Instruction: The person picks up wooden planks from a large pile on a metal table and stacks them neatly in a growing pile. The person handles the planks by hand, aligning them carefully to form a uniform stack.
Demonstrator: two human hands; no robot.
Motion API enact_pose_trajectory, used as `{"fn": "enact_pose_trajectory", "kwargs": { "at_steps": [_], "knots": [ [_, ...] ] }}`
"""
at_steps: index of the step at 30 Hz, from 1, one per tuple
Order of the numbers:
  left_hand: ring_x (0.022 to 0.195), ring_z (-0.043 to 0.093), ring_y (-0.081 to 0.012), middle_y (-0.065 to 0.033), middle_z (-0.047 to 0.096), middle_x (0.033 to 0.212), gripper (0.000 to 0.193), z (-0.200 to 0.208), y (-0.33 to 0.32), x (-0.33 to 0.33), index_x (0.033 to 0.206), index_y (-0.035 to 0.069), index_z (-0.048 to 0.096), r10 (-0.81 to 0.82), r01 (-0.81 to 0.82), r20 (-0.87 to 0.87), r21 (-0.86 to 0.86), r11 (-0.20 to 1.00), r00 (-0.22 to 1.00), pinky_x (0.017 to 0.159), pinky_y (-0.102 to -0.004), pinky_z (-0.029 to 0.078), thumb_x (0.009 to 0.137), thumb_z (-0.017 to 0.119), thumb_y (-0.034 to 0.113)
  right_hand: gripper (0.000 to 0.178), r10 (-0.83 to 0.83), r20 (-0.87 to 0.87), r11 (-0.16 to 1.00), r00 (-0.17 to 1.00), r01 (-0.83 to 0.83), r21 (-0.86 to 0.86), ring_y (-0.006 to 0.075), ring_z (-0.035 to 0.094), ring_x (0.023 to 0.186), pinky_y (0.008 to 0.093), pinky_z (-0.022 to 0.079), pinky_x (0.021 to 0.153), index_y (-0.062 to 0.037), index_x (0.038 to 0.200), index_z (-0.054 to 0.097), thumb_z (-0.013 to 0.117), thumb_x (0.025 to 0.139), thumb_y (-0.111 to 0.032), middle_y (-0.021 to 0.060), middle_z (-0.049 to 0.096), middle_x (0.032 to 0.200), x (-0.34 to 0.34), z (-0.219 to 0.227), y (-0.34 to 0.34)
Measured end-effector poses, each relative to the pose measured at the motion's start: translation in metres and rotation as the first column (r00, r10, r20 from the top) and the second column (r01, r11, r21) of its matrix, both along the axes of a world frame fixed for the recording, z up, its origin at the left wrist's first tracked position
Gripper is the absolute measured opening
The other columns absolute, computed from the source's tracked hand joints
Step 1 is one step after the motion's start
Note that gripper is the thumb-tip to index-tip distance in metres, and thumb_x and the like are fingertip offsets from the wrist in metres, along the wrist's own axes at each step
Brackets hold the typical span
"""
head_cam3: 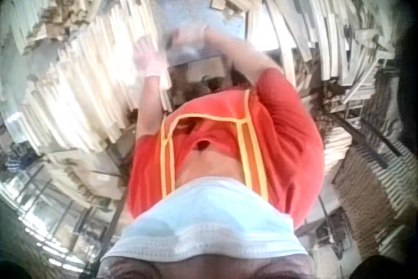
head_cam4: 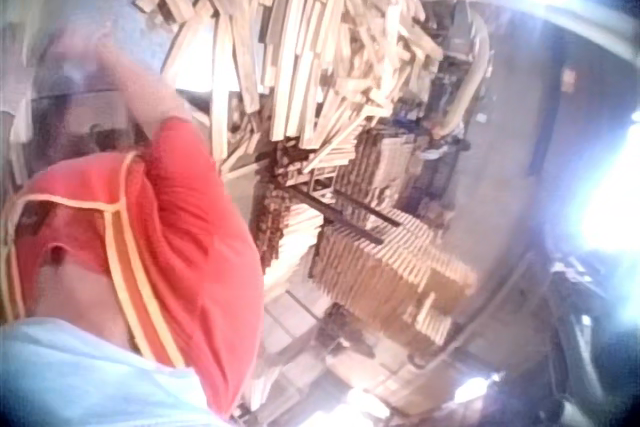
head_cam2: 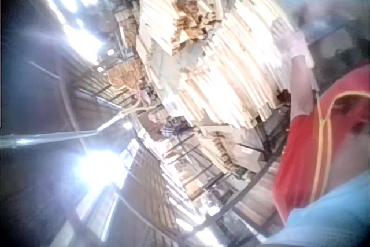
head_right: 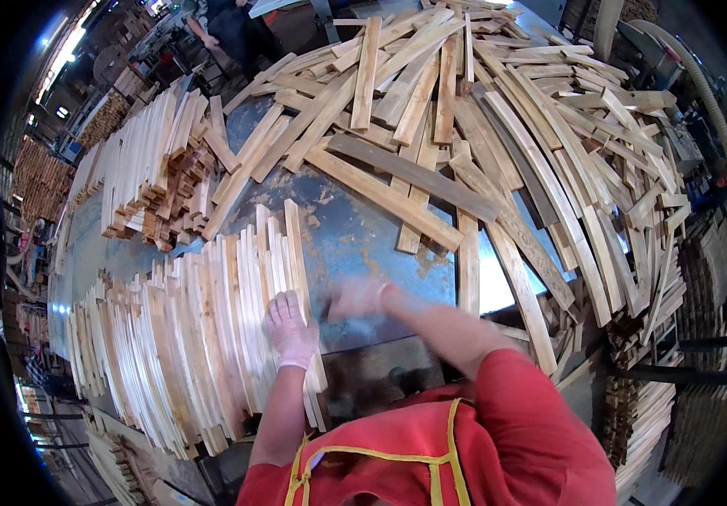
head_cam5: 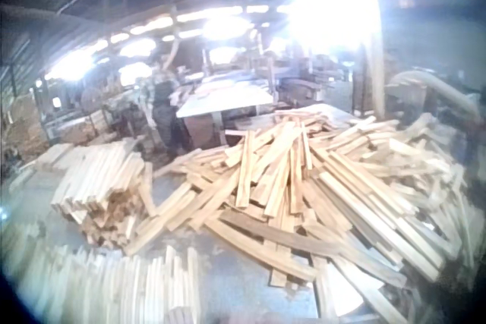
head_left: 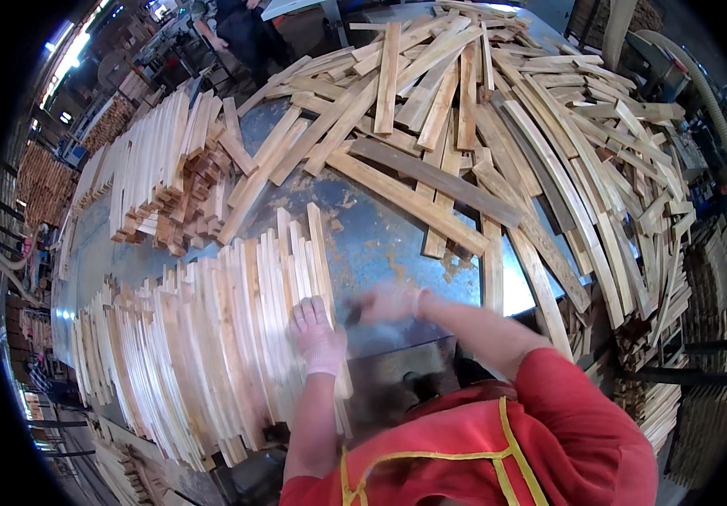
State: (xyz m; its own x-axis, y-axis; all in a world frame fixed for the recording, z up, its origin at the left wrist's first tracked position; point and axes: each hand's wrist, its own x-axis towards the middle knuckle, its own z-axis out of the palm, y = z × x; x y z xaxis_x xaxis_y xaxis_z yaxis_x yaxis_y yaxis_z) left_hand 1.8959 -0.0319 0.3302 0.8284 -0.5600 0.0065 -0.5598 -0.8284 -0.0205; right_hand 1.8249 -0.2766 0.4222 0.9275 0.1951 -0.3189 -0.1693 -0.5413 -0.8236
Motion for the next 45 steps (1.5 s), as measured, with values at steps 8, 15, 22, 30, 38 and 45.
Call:
{"fn": "enact_pose_trajectory", "kwargs": {
  "at_steps": [8, 15, 22, 30, 38, 45],
  "knots": [
    [0.150, 0.035, -0.0345, -0.0128, 0.043, 0.157, 0.089, 0.017, -0.018, -0.001, 0.156, 0.009, 0.043, 0.002, -0.001, 0.023, -0.012, 1.000, 1.000, 0.125, -0.0532, 0.027, 0.079, 0.079, 0.034, 0.047, -0.552, 0.287, 0.415, 0.783, 0.557, -0.720, 0.0395, 0.070, 0.112, 0.0495, 0.057, 0.097, -0.0074, 0.125, 0.061, 0.075, 0.083, -0.025, 0.0212, 0.072, 0.116, -0.008, -0.015, -0.230],
    [0.153, 0.034, -0.0353, -0.0135, 0.042, 0.159, 0.089, 0.024, -0.029, -0.001, 0.159, 0.010, 0.041, -0.031, 0.031, 0.028, 0.021, 0.999, 0.999, 0.124, -0.0527, 0.027, 0.081, 0.078, 0.031, 0.070, -0.509, 0.165, 0.658, 0.845, 0.506, -0.557, 0.0441, 0.069, 0.110, 0.0512, 0.057, 0.092, -0.0103, 0.146, 0.046, 0.074, 0.083, -0.020, 0.0265, 0.069, 0.117, -0.015, -0.039, -0.167],
    [0.152, 0.036, -0.0417, -0.0183, 0.043, 0.161, 0.083, -0.004, -0.014, 0.005, 0.158, 0.007, 0.043, -0.070, 0.071, 0.065, -0.021, 0.997, 0.995, 0.123, -0.0562, 0.028, 0.087, 0.075, 0.035, 0.099, -0.616, -0.148, 0.749, 0.774, 0.634, 0.193, 0.0429, 0.066, 0.121, 0.0483, 0.052, 0.104, 0.0013, 0.156, 0.033, 0.082, 0.077, -0.031, 0.0307, 0.065, 0.134, -0.093, -0.020, -0.023],
    [0.155, 0.031, -0.0430, -0.0220, 0.039, 0.165, 0.096, 0.005, -0.039, -0.015, 0.162, 0.004, 0.039, -0.104, 0.096, 0.046, 0.142, 0.985, 0.994, 0.128, -0.0561, 0.022, 0.085, 0.076, 0.049, 0.064, 0.022, -0.055, 0.962, 0.998, -0.006, 0.274, 0.0427, 0.069, 0.117, 0.0507, 0.055, 0.094, -0.0052, 0.144, 0.055, 0.067, 0.088, -0.034, 0.0225, 0.073, 0.122, -0.108, -0.012, 0.047],
    [0.145, 0.046, -0.0413, -0.0220, 0.048, 0.158, 0.090, 0.026, -0.135, -0.100, 0.156, 0.009, 0.049, -0.371, 0.370, 0.001, -0.056, 0.927, 0.929, 0.121, -0.0525, 0.036, 0.081, 0.083, 0.045, 0.057, -0.771, 0.449, 0.091, 0.451, 0.777, -0.623, 0.0424, 0.067, 0.108, 0.0483, 0.054, 0.098, 0.0015, 0.127, 0.061, 0.074, 0.080, -0.027, 0.0274, 0.068, 0.112, -0.287, -0.063, -0.230],
    [0.135, 0.056, -0.0394, -0.0211, 0.051, 0.152, 0.114, 0.026, -0.270, -0.204, 0.163, 0.006, 0.032, -0.314, 0.324, -0.392, -0.041, 0.945, 0.865, 0.110, -0.0501, 0.047, 0.080, 0.078, 0.068, 0.089, -0.776, 0.191, 0.416, 0.601, 0.716, -0.561, 0.0420, 0.067, 0.109, 0.0512, 0.055, 0.092, -0.0044, 0.157, 0.037, 0.076, 0.084, -0.038, 0.0252, 0.065, 0.118, -0.341, -0.035, -0.173]
  ]
}}
